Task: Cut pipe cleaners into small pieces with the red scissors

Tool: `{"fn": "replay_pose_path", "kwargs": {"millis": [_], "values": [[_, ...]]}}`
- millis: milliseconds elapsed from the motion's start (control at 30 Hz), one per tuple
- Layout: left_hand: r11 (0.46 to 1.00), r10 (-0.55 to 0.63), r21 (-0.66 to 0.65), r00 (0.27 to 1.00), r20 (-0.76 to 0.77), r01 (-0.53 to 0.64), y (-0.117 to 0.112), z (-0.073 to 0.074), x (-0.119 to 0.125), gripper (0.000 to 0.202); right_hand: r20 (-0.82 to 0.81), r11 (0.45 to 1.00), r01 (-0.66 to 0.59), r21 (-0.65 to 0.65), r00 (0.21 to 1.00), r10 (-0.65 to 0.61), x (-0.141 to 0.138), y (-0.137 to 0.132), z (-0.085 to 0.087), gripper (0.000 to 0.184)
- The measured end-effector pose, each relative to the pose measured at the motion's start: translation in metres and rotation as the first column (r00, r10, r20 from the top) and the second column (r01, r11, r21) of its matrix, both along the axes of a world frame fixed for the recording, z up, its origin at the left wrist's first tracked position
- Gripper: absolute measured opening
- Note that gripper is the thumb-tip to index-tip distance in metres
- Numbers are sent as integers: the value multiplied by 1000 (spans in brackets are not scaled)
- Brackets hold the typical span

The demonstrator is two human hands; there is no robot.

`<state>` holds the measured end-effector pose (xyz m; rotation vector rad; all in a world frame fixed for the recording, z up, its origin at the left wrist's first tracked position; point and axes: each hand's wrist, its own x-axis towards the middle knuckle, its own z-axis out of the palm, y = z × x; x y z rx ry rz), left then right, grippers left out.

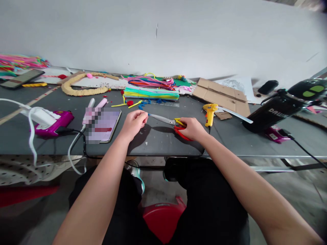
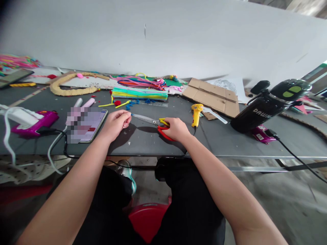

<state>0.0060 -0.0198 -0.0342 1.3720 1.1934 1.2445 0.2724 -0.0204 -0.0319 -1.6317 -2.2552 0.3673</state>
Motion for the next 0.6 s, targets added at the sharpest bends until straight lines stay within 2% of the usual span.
{"fn": "replay_pose_path", "kwargs": {"millis": [333, 600], "values": [[999, -31, 15, 999, 8, 31, 2, -5, -2, 27, -8, 1000, -12, -5, 1000, 11, 2, 2, -2, 27], [1000, -21, 11, 999, 30, 20, 1, -3, -1, 25, -2, 1000, -7, -11, 1000, 7, 2, 3, -1, 27]]}}
